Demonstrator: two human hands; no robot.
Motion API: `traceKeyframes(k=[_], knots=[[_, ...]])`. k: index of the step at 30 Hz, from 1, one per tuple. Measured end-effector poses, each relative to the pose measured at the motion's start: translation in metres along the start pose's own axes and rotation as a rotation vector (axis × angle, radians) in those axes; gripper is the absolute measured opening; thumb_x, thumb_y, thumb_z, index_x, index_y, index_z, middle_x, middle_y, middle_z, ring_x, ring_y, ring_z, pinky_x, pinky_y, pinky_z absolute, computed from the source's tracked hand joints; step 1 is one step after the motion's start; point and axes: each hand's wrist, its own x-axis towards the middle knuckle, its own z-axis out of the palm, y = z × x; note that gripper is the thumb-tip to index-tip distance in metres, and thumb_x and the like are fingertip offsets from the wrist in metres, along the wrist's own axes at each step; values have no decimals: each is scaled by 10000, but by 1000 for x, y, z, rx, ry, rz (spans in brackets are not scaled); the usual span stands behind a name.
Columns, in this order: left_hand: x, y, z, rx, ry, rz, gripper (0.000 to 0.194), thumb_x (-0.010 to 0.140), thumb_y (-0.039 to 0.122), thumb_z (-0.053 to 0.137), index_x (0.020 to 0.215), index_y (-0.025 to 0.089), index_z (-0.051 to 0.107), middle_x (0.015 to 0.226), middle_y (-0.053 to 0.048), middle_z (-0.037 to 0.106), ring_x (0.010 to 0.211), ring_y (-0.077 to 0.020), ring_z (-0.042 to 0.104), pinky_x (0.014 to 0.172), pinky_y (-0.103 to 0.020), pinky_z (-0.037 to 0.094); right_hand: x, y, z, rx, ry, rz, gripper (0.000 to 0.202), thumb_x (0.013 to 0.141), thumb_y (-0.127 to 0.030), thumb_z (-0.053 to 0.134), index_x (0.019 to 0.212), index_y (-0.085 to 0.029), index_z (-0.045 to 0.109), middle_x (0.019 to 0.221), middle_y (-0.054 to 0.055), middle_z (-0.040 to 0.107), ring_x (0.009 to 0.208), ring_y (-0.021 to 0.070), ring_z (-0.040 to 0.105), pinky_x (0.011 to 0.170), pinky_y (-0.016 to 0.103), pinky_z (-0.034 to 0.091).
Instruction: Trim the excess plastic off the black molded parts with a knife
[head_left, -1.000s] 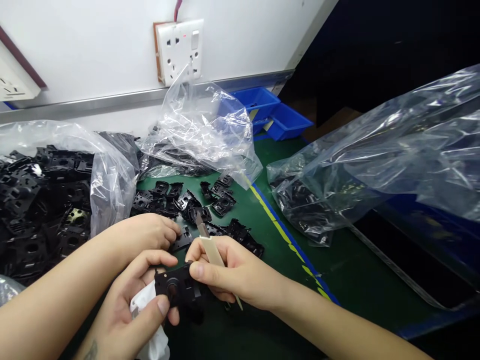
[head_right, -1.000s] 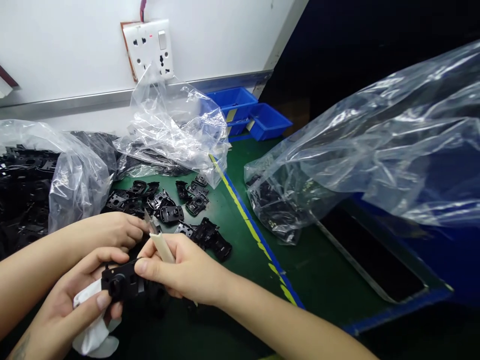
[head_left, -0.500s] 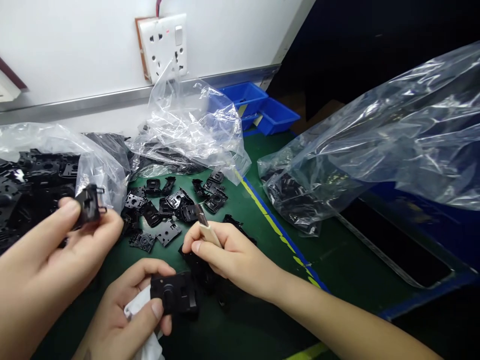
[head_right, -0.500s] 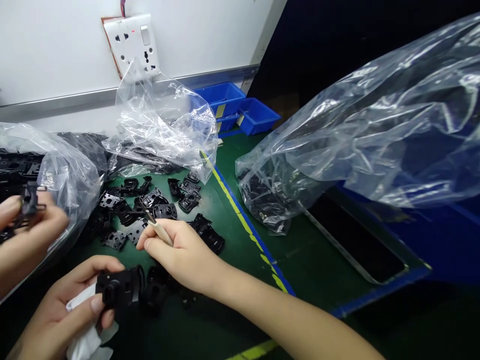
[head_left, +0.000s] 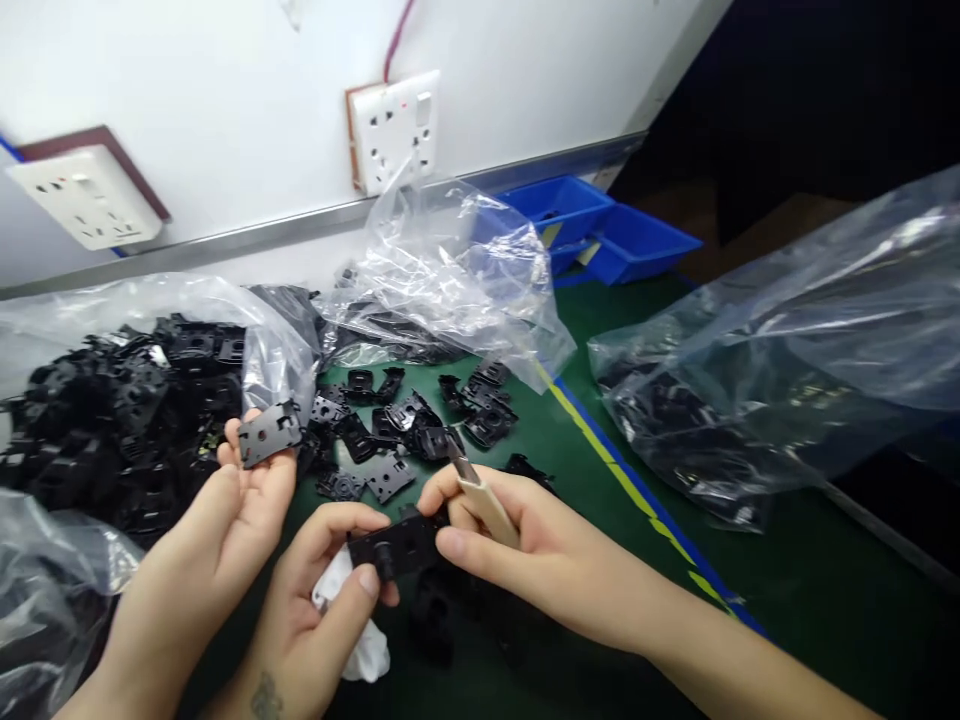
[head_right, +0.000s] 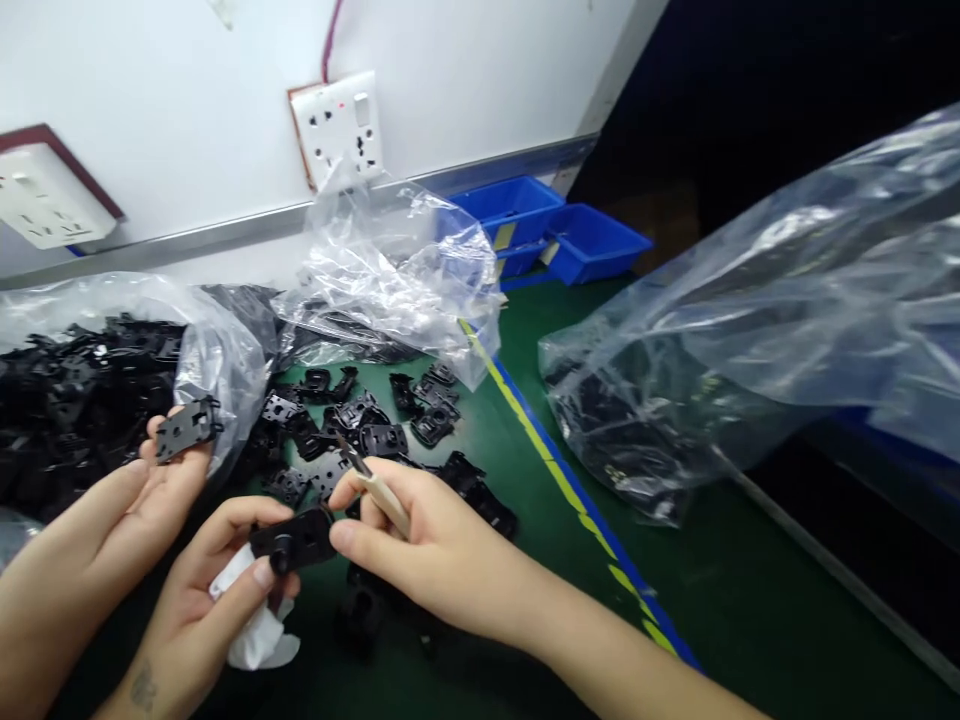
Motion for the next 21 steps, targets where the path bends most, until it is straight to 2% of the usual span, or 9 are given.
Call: traceKeyframes(k=[2,4,7,10,12,14,16,18,21], knots=[[0,0,1,-31,28,46,101,759,293,685,852,266,713,669,6,653,568,-141,599,535,-225,451,1,0,1,-16,-16,3,176,892,-340,543,924,-167,533,603,-83,325,523,98,277,474,222,243],[2,0,-2,-85,8,45,156,743,296,705,896,267,712,677,6,658,566,-132,595,536,-216,443,2,0,1,-61,-26,-20,195,902,-354,523,844,-169,545,609,-70,336,533,101,281,487,230,243],[8,-4,-9,-247,-200,-87,407,675,416,762,1033,255,654,663,2,675,487,-92,528,449,-160,355,3,2,2,-171,19,-106,228,909,-352,521,781,-173,578,624,-45,411,546,109,352,510,237,284],[15,-7,-14,-353,-344,-220,420,714,544,700,922,184,638,637,-30,675,391,-59,462,378,-141,274,3,6,3,-301,43,-219,245,917,-352,535,772,-182,636,643,-9,550,577,140,494,550,253,365],[18,-9,-15,-366,-342,-263,373,781,529,650,820,159,639,618,-42,664,393,-54,462,387,-144,275,3,9,4,-365,73,-281,208,917,-328,551,807,-195,667,690,15,637,623,167,577,596,267,418],[21,-11,-16,-376,-329,-273,327,774,476,686,830,156,652,661,-38,657,450,-59,483,429,-151,318,3,12,6,-408,139,-319,152,906,-298,572,839,-208,673,736,30,677,653,185,617,617,277,448],[23,-13,-18,-373,-307,-255,336,710,422,762,893,160,658,706,-16,625,500,-60,482,476,-159,352,2,15,7,-449,197,-319,144,892,-302,587,796,-217,653,687,24,651,596,182,592,567,278,441],[25,-14,-21,-356,-284,-236,393,654,386,809,927,154,648,727,1,583,526,-55,464,504,-164,355,2,17,7,-463,195,-284,194,882,-355,599,737,-227,613,596,-1,567,509,162,513,485,267,401],[25,-11,-26,-311,-251,-178,439,619,342,828,961,145,635,742,-2,572,568,-65,454,538,-171,358,0,16,4,-366,206,-193,218,898,-467,555,945,-260,600,633,-14,528,528,162,502,468,251,426]])
